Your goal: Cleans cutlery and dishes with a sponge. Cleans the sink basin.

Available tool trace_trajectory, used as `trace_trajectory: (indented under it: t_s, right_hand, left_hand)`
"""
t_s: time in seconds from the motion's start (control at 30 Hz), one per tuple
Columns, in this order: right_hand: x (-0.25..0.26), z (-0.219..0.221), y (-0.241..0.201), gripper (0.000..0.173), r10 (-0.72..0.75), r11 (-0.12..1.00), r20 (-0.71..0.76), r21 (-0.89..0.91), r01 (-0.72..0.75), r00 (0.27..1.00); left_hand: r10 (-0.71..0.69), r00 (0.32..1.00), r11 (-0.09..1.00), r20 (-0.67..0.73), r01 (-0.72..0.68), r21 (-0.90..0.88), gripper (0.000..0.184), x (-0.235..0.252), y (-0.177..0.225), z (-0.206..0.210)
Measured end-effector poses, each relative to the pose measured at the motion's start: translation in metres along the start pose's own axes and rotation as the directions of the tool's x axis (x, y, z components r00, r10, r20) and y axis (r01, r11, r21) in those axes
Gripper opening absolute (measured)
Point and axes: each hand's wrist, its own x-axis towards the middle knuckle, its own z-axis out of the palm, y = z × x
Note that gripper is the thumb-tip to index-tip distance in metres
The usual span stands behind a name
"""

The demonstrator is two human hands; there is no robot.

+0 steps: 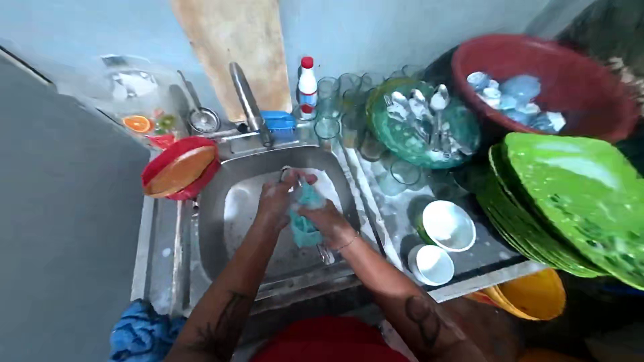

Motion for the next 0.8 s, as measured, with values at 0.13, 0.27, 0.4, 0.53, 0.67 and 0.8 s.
trace_trajectory:
  t_s: [0.13, 0.27, 0.4, 0.53, 0.67, 0.8]
  right_hand:
    - [-0.024, -0.003, 0.02, 0.049, 0.029, 0.999, 0.051, -0.037, -0.027, 0.998]
    - [-0.023, -0.01, 0.035, 0.044, -0.107, 0.985, 0.02, -0.133, 0.109, 0.994]
    - [-0.015, -0.028, 0.008, 0.038, -0.253, 0.946, -0.11, -0.236, 0.222, 0.961]
    - [-0.01, -0.016, -0.016, 0.05, -0.44, 0.894, -0.177, -0.18, 0.41, 0.881]
    - [0.013, 0.028, -0.003, 0.044, -0.571, 0.683, -0.082, -0.599, 0.417, 0.817]
    - [-0.003, 0.027, 0.018, 0.05, -0.306, 0.787, 0.012, -0.56, 0.26, 0.952]
  left_hand:
    - [0.083, 0.993, 0.956, -0.082, -0.102, -0.274, 0.027, 0.026, 0.009, -0.017]
    - [0.241, 0.959, 0.931, -0.149, -0.271, -0.242, 0.028, 0.032, 0.006, -0.022]
    - [0.258, 0.951, 0.945, -0.172, -0.285, -0.159, 0.024, 0.026, 0.009, -0.021]
    - [0.148, 0.983, 0.97, -0.112, -0.166, -0.176, 0.025, 0.009, -0.007, -0.011]
    - [-0.001, 0.984, 0.964, -0.176, -0.046, -0.263, 0.035, -0.007, -0.009, 0.016]
    - [0.146, 0.967, 0.958, -0.211, -0.191, -0.213, 0.035, 0.011, -0.003, -0.01]
